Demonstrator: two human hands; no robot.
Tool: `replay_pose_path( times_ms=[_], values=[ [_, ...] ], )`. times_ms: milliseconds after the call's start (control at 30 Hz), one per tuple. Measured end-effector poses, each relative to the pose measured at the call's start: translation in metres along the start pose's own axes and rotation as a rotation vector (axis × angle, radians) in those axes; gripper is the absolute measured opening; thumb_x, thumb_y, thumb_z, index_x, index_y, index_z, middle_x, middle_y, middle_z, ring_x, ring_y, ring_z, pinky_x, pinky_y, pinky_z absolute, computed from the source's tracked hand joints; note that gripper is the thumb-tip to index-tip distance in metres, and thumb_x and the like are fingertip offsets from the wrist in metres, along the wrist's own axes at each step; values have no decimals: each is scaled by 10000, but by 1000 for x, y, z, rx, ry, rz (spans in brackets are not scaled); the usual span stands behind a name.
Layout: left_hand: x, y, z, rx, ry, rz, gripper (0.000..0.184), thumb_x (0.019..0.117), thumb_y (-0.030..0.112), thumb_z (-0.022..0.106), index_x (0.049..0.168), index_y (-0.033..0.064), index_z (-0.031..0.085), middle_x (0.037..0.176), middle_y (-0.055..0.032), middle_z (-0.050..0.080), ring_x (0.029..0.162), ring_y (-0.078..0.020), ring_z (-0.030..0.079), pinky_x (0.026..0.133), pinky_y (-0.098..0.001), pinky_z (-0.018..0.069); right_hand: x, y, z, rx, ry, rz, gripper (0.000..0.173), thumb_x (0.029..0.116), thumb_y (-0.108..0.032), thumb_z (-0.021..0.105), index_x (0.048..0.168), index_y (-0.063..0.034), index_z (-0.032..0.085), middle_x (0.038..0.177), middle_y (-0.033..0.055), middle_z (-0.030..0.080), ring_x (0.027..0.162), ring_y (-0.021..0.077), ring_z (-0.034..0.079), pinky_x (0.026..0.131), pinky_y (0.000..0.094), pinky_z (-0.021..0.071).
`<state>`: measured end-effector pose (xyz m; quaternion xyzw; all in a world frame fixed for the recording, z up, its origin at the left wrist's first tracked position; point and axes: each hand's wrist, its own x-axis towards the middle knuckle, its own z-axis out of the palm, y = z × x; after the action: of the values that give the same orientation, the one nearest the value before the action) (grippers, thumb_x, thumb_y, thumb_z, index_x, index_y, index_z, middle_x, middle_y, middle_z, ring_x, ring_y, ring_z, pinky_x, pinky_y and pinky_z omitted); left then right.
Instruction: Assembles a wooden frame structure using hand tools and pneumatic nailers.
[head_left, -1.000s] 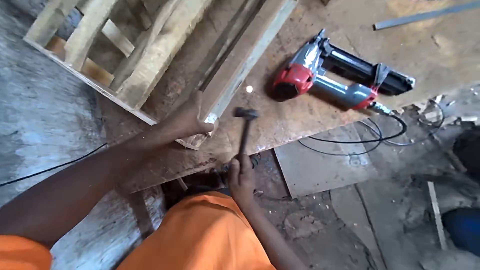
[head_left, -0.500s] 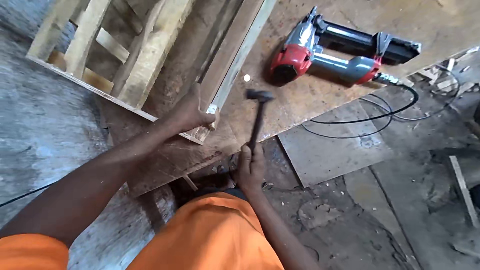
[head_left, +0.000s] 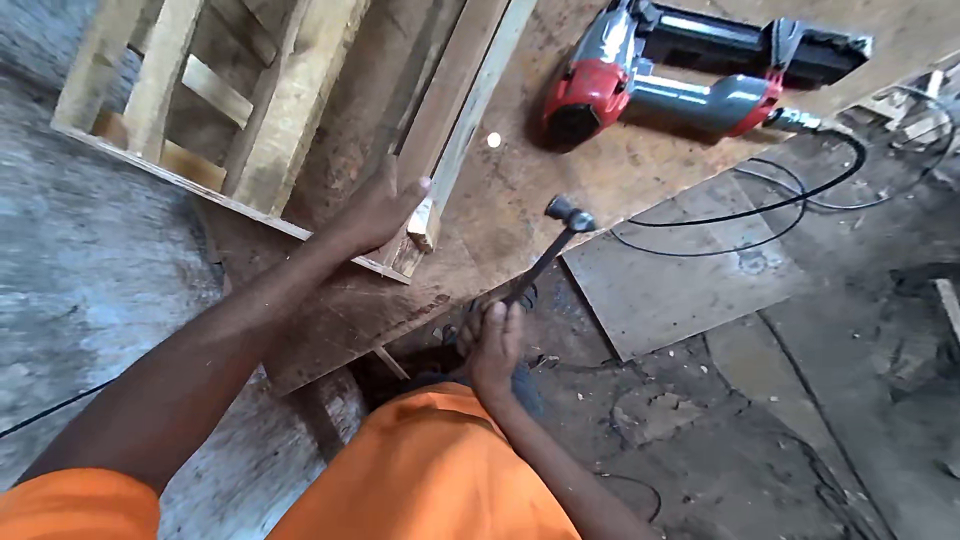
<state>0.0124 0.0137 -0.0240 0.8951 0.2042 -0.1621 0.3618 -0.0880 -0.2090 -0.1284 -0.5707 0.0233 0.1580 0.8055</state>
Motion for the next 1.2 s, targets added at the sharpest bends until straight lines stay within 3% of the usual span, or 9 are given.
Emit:
replay_pose_path(
  times_ms=[100, 300, 400, 533, 667, 833, 933, 1067, 1200],
  values=[
    [0, 1, -1, -36, 2, -25, 774, 1083, 547, 355, 1642, 54, 144, 1609, -202, 382, 1443, -287, 460, 1182, -529, 388, -7, 12, 5, -236, -216, 86, 341, 1102, -329, 369, 1114, -45, 558, 634, 11, 460, 489, 142, 459, 466, 346, 449],
    [-4, 5, -1, 27, 18, -44, 768, 1086, 553, 336, 1641, 57, 149, 1580, -200, 426, 1419, -297, 489, 1166, -544, 399, -5, 2, 14, -3, 36, -32, 318, 1112, -401, 352, 1044, -127, 497, 614, -46, 425, 475, 104, 446, 440, 293, 448],
    [-5, 5, -2, 36, 16, -34, 777, 1087, 553, 334, 1645, 51, 135, 1602, -203, 396, 1445, -298, 459, 1188, -535, 375, -15, 6, 14, -304, -143, 81, 350, 1106, -313, 364, 1184, -22, 540, 685, 50, 521, 543, 179, 534, 526, 394, 515],
    [-4, 7, 1, 50, 44, -27, 769, 1077, 572, 349, 1628, 57, 196, 1522, -210, 489, 1372, -309, 535, 1136, -554, 430, -22, -1, 1, -221, -152, 135, 413, 1106, -473, 348, 1120, -114, 551, 597, 39, 420, 423, 164, 398, 382, 338, 390],
    [-4, 3, 2, 75, 46, -47, 774, 1073, 590, 334, 1630, 73, 191, 1500, -211, 511, 1348, -316, 556, 1110, -571, 451, -18, 4, 21, -193, -51, 42, 338, 1117, -327, 340, 1178, -30, 490, 658, 36, 500, 513, 179, 534, 501, 385, 534],
    [-3, 10, 1, 84, 35, -22, 756, 1089, 542, 342, 1620, 22, 204, 1572, -237, 420, 1436, -336, 460, 1178, -554, 377, -24, 3, 4, -275, -152, 139, 397, 1109, -431, 362, 1119, -89, 563, 599, 55, 440, 432, 188, 421, 396, 369, 411],
    [-1, 4, 3, 72, 56, -8, 730, 1086, 534, 362, 1605, 33, 245, 1540, -228, 456, 1407, -312, 493, 1165, -534, 400, -18, 11, 21, -120, 11, 44, 312, 1111, -348, 346, 1143, -70, 483, 648, 9, 462, 502, 154, 495, 479, 359, 500],
    [1, 3, 3, 54, 52, -12, 750, 1081, 559, 349, 1619, 50, 227, 1547, -219, 456, 1408, -307, 497, 1160, -540, 408, -20, 12, 15, -424, -214, 126, 254, 1092, -263, 446, 1089, -47, 581, 688, 46, 531, 556, 173, 539, 542, 389, 502],
    [-1, 6, 3, 150, 65, -35, 927, 984, 637, 536, 1609, 26, 228, 1498, -245, 494, 1373, -350, 522, 1134, -578, 420, -4, 11, 2, -176, -27, 124, 295, 1094, -288, 390, 1083, -41, 550, 622, 17, 471, 478, 152, 471, 459, 357, 457]
  ],
)
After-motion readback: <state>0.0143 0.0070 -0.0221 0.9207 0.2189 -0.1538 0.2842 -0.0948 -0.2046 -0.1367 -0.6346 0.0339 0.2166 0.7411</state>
